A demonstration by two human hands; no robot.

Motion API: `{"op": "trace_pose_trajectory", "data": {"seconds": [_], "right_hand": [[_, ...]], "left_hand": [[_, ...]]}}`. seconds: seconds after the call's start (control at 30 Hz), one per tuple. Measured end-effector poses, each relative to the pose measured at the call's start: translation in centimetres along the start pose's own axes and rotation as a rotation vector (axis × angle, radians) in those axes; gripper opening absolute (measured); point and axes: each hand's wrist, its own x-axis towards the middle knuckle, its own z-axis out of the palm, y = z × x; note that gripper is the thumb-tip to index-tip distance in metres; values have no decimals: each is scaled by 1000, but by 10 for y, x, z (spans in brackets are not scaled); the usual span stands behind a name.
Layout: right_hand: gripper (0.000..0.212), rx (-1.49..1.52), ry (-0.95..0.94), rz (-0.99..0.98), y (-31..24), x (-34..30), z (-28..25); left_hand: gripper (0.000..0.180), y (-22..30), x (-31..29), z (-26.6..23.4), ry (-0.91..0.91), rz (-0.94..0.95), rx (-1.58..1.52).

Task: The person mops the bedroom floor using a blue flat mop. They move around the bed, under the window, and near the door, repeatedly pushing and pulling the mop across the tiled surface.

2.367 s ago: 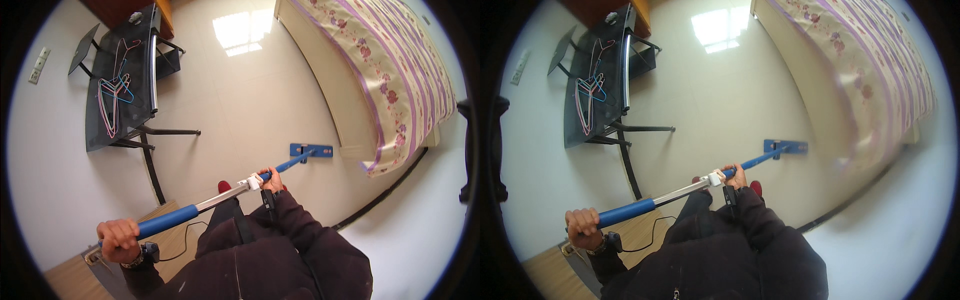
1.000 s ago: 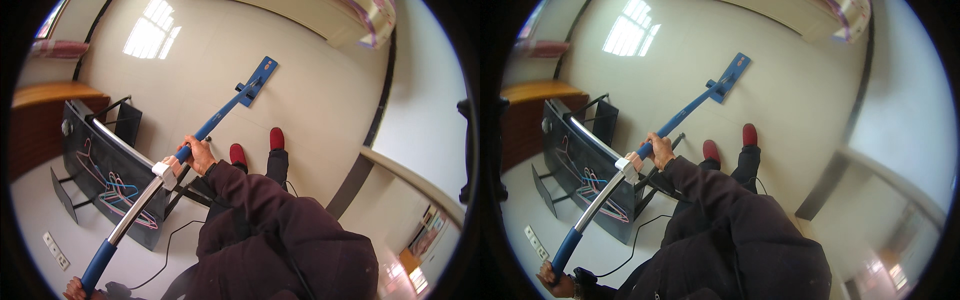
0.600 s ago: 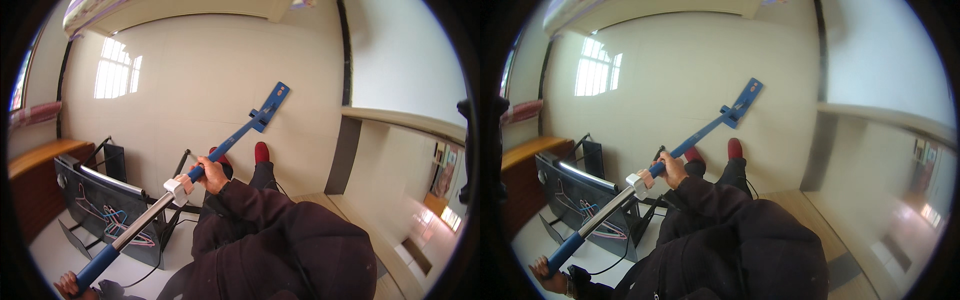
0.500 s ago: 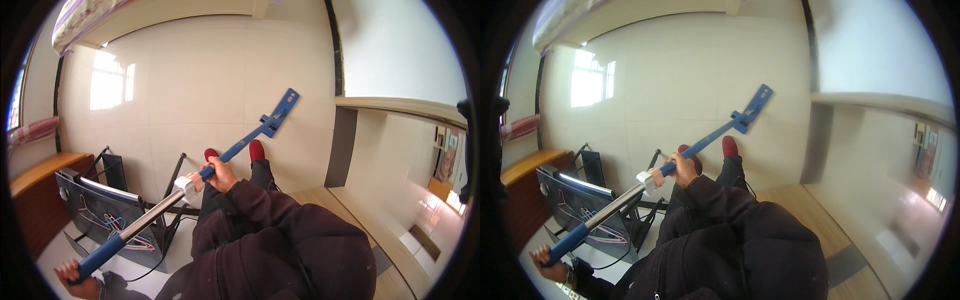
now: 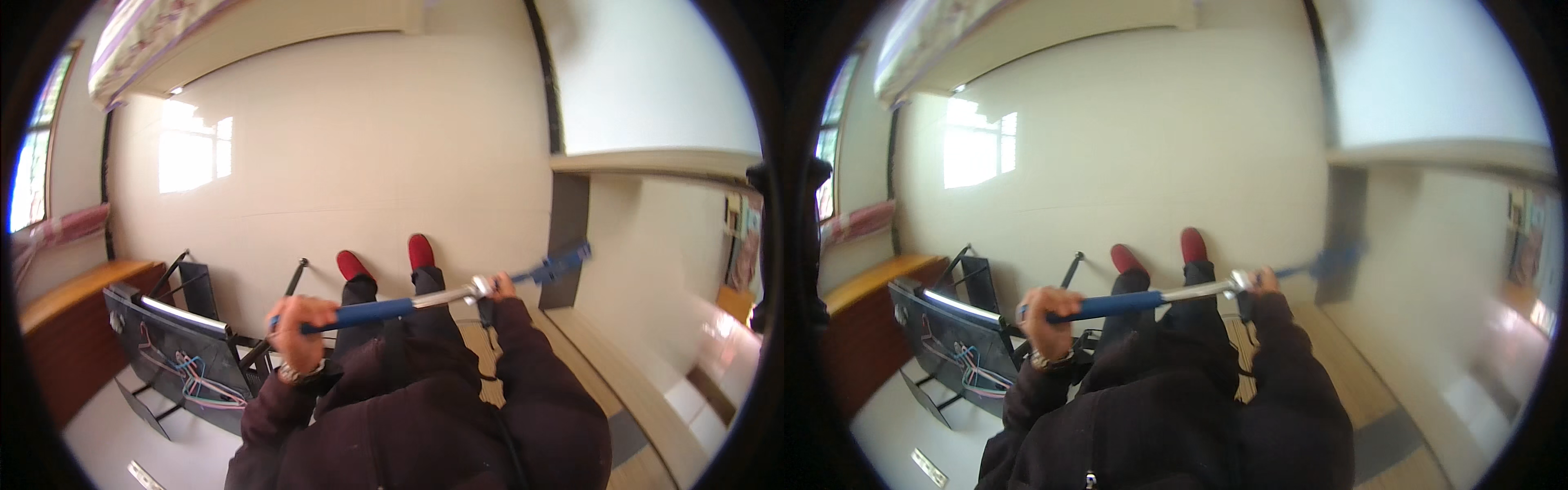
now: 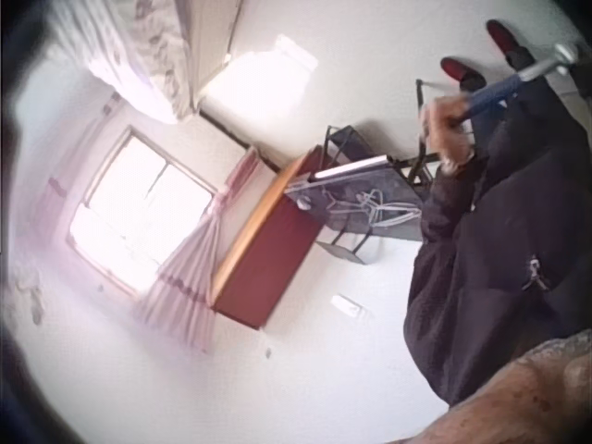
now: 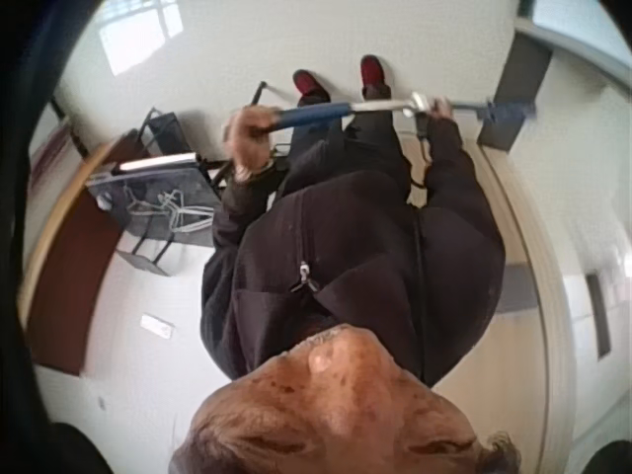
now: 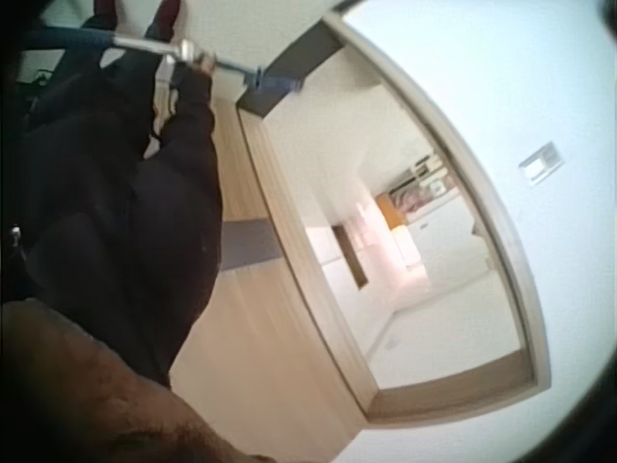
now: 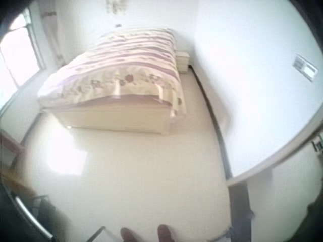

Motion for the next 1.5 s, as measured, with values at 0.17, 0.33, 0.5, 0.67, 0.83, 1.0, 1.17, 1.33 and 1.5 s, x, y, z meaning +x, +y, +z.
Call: {"op": "trace_pose_trajectory", "data": {"seconds": [0.17,0.33,0.5,0.67,0.83,1.0,1.17,1.33,1.5], "right_hand": [[16,567,14,288,15,-30,-25],[20,759,-198,297,-34,-33,36],[39,934,-472,510,-111,-31,130],[38,785,-574,468,-192,-51,252],[32,590,-463,533,-243,-58,376],[30,310,-405,278,-269,-60,462],[39,358,-506,245,-273,-56,494],[19,252,-548,161,-276,-50,493],[17,110,-512,87,-292,-49,484]], "left_hand": [[30,-5,17,-21,54,-247,-524],[29,15,15,-55,-33,-67,-601],[23,44,8,-131,-76,236,-617],[26,64,-23,-216,37,323,-598],[29,64,-83,-278,341,329,-385],[30,46,-131,-298,530,102,-68],[33,40,-148,-293,536,-225,-68],[27,53,-145,-295,402,-478,-212],[33,77,-126,-284,256,-658,-207]]}}
